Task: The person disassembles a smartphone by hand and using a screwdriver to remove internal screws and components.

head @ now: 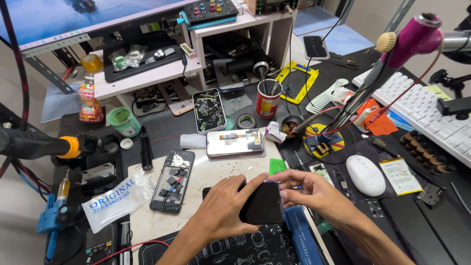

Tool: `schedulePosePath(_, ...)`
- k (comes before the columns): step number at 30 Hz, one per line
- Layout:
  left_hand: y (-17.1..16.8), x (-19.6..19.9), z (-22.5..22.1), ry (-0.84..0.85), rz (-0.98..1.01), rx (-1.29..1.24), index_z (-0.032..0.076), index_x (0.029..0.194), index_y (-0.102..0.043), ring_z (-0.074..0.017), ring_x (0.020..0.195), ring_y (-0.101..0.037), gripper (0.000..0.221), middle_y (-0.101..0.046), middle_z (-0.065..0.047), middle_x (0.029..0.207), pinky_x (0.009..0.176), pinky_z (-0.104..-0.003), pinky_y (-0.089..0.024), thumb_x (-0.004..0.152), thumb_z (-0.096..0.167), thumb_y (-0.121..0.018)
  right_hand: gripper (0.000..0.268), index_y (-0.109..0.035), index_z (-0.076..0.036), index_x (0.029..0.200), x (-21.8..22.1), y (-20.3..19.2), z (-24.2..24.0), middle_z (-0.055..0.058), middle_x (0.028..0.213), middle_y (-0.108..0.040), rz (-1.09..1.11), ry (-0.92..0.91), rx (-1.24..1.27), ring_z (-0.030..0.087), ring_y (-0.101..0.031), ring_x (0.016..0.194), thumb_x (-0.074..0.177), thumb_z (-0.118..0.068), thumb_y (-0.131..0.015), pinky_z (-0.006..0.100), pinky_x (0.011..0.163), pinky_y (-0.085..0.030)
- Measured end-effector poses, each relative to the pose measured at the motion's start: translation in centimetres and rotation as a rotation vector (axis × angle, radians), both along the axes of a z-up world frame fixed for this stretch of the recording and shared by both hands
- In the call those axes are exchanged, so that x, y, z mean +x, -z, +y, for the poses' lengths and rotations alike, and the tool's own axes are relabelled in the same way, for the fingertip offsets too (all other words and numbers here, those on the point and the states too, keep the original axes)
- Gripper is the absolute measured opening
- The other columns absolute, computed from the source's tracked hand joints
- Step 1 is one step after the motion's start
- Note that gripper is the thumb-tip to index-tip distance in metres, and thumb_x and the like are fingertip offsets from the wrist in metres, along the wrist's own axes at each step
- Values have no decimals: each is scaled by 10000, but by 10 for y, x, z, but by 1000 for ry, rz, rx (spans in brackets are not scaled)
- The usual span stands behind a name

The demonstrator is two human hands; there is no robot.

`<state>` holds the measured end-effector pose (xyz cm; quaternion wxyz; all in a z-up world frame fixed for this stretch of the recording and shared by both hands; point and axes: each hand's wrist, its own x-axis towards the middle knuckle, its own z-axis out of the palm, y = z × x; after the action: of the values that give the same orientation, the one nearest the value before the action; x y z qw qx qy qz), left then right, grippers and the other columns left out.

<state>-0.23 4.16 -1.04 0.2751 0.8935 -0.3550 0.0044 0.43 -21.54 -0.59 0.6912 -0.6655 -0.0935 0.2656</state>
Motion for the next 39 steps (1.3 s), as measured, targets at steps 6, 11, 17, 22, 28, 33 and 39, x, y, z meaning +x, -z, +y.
schedulePosePath(6, 2, 4, 0, 18, 37, -27, 146, 1545, -404, -391, 1000, -623, 1172, -609, -185, 1057, 887, -485, -495, 528, 324, -958, 458, -632, 48, 1301, 2, -2, -1, 91, 1032, -744, 13, 1, 17, 130, -719, 876, 895, -159, -680, 306, 823, -610)
schedulePosePath(11, -1, 4, -1, 39, 74, -74, 154, 1536, -420, -373, 960, -619, 1156, -598, -161, 1020, 848, -480, -500, 525, 307, -958, 439, -641, 40, 1292, 0, -8, -3, 93, 1030, -754, -8, -6, 0, 124, -725, 890, 899, -152, -678, 283, 833, -588)
schedulePosePath(17, -1, 2, -3, 69, 82, -101, 142, 1516, -426, -365, 957, -613, 1144, -589, -151, 1017, 837, -478, -502, 516, 294, -961, 408, -662, 19, 1260, -11, -18, -2, 91, 1010, -751, -17, 19, -9, 118, -715, 895, 877, -113, -711, 287, 808, -573)
schedulePosePath(22, -1, 1, -4, 88, 56, -131, 131, 1501, -441, -368, 977, -614, 1136, -585, -152, 1036, 847, -474, -509, 505, 286, -965, 392, -671, 26, 1241, -15, -21, -3, 77, 1025, -749, 5, 31, 0, 117, -703, 896, 878, -118, -703, 293, 831, -572)
schedulePosePath(28, -5, -1, -3, 81, -2, -120, 128, 1483, -459, -380, 984, -604, 1127, -582, -159, 1050, 840, -481, -501, 497, 288, -980, 389, -666, 29, 1241, -14, -20, -3, 93, 1034, -751, -4, 18, 9, 120, -703, 912, 875, -98, -713, 288, 830, -557)
schedulePosePath(33, -7, -1, -3, 48, 35, -95, 152, 1501, -464, -371, 1003, -609, 1148, -596, -159, 1077, 854, -482, -500, 486, 276, -987, 369, -668, 31, 1232, -13, -17, 2, 77, 1042, -746, 17, 47, 40, 118, -702, 901, 888, -101, -683, 291, 832, -574)
schedulePosePath(39, -1, 0, 0, 51, -3, -89, 152, 1520, -459, -380, 1037, -599, 1162, -602, -184, 1120, 899, -481, -494, 495, 273, -992, 343, -687, 34, 1206, -11, -8, 2, 75, 974, -741, -11, 64, -42, 118, -710, 865, 893, -105, -684, 293, 823, -594)
